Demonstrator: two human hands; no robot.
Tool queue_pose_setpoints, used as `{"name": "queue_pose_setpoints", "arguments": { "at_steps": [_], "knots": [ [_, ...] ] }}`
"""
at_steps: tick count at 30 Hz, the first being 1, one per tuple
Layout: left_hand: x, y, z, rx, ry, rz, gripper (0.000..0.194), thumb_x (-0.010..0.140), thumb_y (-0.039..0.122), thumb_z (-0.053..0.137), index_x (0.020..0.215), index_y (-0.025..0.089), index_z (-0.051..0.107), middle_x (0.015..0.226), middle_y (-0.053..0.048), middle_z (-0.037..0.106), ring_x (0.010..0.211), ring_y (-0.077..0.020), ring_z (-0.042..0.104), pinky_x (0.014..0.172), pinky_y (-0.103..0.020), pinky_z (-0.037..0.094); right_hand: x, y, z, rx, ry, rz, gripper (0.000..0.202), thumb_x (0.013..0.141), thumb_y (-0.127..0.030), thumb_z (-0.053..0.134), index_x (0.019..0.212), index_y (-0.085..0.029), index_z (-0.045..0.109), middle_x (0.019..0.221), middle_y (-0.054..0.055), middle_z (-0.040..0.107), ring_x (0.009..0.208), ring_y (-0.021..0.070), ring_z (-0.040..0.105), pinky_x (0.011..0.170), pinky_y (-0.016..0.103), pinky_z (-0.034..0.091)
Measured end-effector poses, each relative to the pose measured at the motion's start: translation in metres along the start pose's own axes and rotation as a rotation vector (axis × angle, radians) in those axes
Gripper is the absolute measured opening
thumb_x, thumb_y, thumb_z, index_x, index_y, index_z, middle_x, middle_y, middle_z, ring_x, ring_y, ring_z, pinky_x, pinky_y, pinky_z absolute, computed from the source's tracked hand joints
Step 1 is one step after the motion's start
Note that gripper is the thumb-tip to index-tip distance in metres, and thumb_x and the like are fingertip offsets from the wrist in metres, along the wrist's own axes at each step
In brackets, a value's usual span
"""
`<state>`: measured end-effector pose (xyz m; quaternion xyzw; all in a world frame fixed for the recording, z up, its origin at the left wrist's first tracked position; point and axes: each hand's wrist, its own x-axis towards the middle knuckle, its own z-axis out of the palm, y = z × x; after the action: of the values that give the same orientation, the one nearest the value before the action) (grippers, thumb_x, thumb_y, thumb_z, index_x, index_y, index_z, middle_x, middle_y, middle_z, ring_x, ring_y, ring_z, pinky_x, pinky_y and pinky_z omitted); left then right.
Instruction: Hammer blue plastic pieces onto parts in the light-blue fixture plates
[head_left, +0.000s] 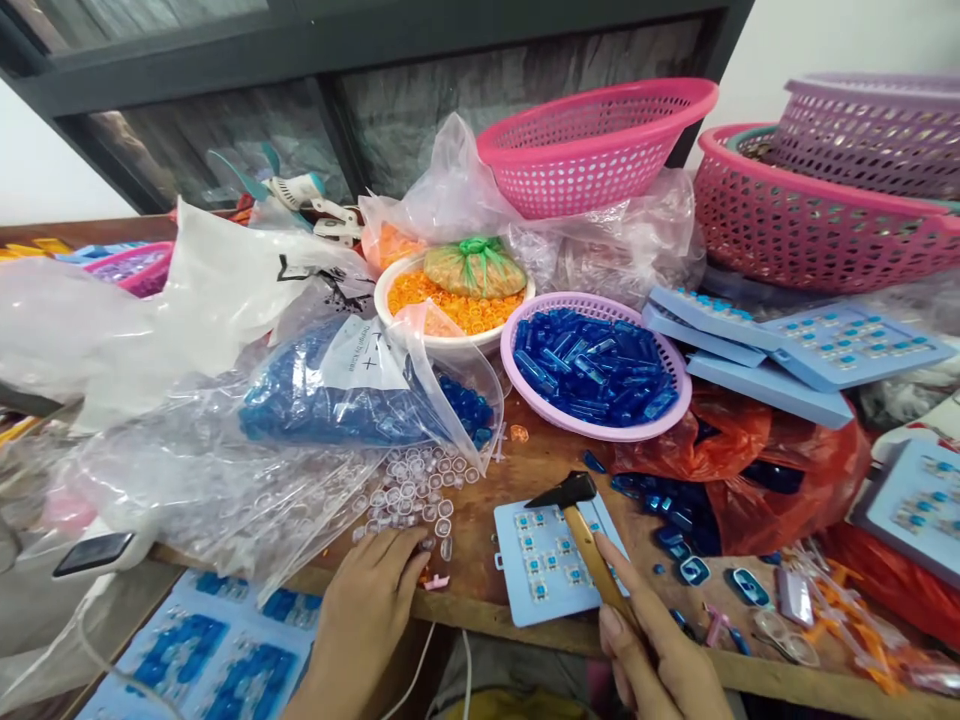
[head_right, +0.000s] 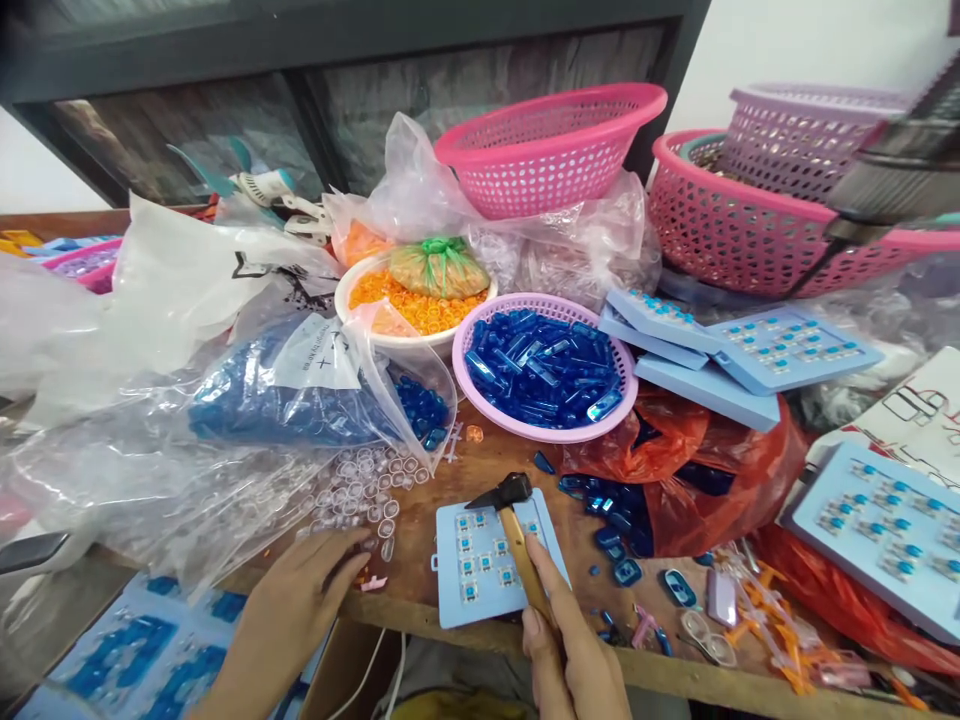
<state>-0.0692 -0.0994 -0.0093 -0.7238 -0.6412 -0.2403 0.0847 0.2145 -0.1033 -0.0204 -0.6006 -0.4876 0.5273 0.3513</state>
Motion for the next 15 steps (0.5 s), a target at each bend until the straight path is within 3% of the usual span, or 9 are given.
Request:
{"name": "queue_pose_setpoints", "arguments": {
  "at_steps": [4,6,9,12,15],
  "knots": [
    [0.01,0.004,0.002,-0.015,-0.03,0.0,0.031,0.104,0.039,0.043,0.091,0.023,0.066,0.084,-0.003,0.073,0.074,-0.0219,0.068,0.07,-0.034,0.052,0.001,-0.006,0.007,0.138,-0.131,0.081,0.072,0.096,-0.063,0.047,0.157,-0.025,0.035,0.069,-0.003,0.056,0.053,0.01,0.049,0.045,0.02,0.034],
    [0.013,0.012,0.004,-0.057,0.005,-0.022,0.028,0.103,0.038,0.045,0.092,0.022,0.065,0.084,-0.003,0.072,0.074,-0.0213,0.068,0.069,-0.033,0.053,0.003,-0.013,0.016,0.248,-0.091,0.138,0.076,0.095,-0.06,0.051,0.158,-0.023,0.031,0.078,-0.002,0.059,0.056,0.0099,0.051,0.041,0.017,0.035],
    [0.016,0.026,0.005,-0.182,0.051,-0.087,0.019,0.1,0.036,0.051,0.095,0.023,0.064,0.085,-0.002,0.071,0.073,-0.0188,0.069,0.069,-0.029,0.055,0.008,-0.022,0.033,0.375,-0.014,0.134,0.076,0.093,-0.056,0.056,0.157,-0.021,0.033,0.088,0.002,0.064,0.07,0.0136,0.058,0.044,0.018,0.046],
    [0.019,0.041,0.006,-0.323,0.02,-0.147,0.009,0.097,0.032,0.058,0.099,0.024,0.062,0.091,-0.001,0.073,0.078,-0.017,0.072,0.069,-0.025,0.057,0.013,-0.023,0.047,0.424,-0.012,0.066,0.071,0.092,-0.056,0.059,0.153,-0.024,0.042,0.106,0.007,0.067,0.082,0.0152,0.063,0.057,0.022,0.055],
    [0.024,0.053,0.01,-0.402,-0.002,-0.126,0.006,0.095,0.028,0.059,0.099,0.025,0.062,0.109,-0.005,0.073,0.096,-0.0194,0.073,0.081,-0.028,0.059,0.016,-0.018,0.046,0.413,-0.038,0.036,0.064,0.094,-0.053,0.058,0.151,-0.028,0.045,0.099,0.004,0.067,0.065,0.0094,0.058,0.046,0.017,0.044]
  ]
}}
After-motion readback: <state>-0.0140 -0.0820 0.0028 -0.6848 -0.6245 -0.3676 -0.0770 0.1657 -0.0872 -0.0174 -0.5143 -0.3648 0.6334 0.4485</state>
